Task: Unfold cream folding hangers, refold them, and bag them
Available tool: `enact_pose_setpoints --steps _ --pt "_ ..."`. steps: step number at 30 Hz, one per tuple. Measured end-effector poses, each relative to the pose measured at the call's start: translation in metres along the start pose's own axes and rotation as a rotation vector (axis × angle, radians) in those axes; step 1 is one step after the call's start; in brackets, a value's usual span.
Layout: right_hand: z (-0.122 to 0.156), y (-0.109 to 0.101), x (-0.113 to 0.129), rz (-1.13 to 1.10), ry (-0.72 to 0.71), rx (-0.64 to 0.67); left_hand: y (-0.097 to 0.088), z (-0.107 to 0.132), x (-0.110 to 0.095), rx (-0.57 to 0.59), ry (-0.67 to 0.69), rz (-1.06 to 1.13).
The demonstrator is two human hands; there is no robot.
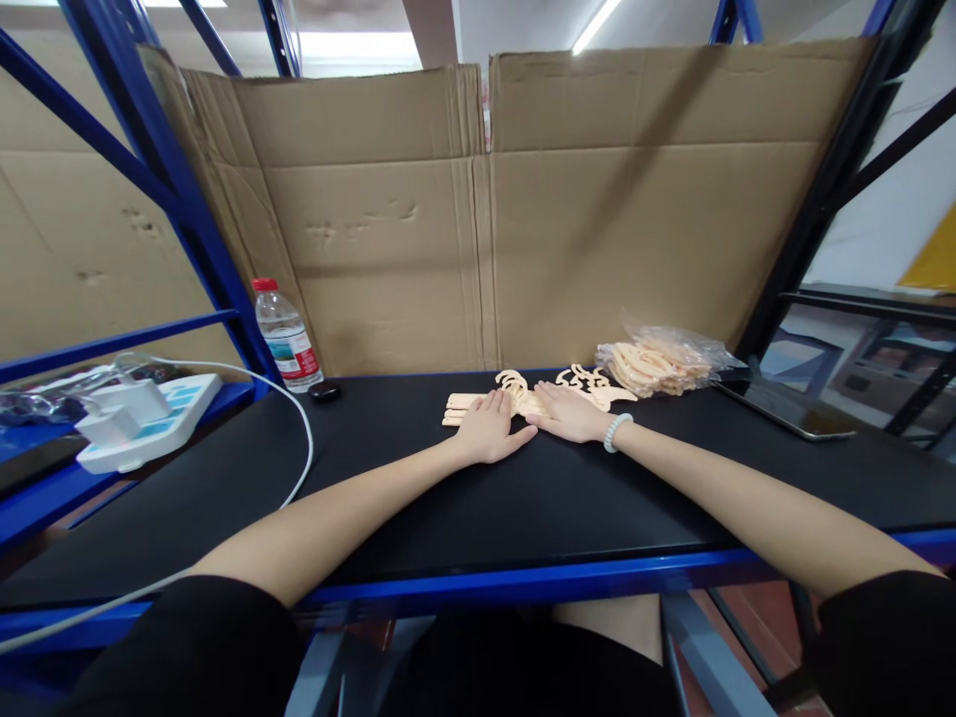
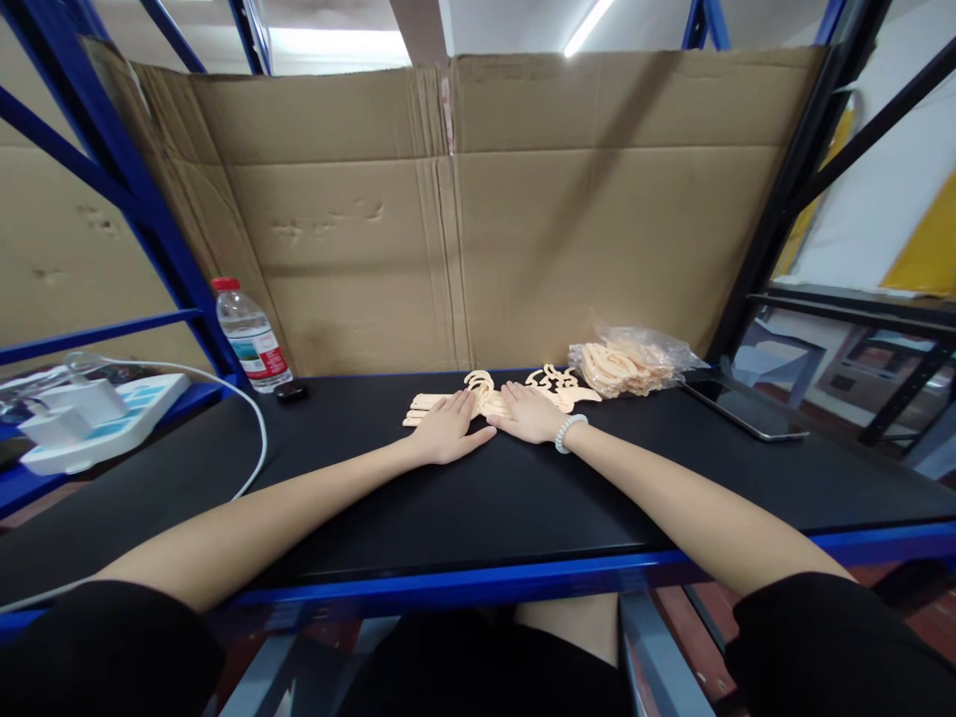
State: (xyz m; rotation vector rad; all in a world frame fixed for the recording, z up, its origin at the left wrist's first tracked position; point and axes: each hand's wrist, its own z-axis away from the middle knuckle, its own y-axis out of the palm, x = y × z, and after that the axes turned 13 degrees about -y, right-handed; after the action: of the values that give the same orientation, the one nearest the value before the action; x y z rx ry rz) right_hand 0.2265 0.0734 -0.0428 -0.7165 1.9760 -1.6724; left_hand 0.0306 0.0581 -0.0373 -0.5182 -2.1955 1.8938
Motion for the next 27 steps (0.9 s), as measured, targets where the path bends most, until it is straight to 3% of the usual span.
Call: enact_pose_setpoints --steps 4,9,11,14,17,21,27 --pt "0.005 -0.004 0.004 -0.054 0.012 -0.043 -0.004 0.001 0.002 -0.098 -0.033 0.082" --pt "0.017 -0.028 -0.009 -0.153 0.058 -0.425 -0.027 0.013 0.015 -0.248 -0.026 0.318" --pt "0.022 -0.042 -0.022 -0.164 0.111 -0.579 -0.033 0.026 0.020 -0.232 0.045 0.364" --pt "0.029 -0.058 -0.046 -0.233 0.264 -0.699 -0.035 0.049 0.026 -0.008 0.145 0.385" --pt "0.033 -0.063 -0.067 -0.267 0.426 -0.639 -0.035 0.066 0.027 0.031 0.285 0.266" --pt "0.028 -0.055 -0.086 -0.243 0.559 -0.492 -0.038 0.070 0.025 0.012 0.432 0.126" --pt "0.005 -0.049 -0.102 -0.223 0.556 -0.275 -0.037 0.067 0.026 0.018 0.421 0.137"
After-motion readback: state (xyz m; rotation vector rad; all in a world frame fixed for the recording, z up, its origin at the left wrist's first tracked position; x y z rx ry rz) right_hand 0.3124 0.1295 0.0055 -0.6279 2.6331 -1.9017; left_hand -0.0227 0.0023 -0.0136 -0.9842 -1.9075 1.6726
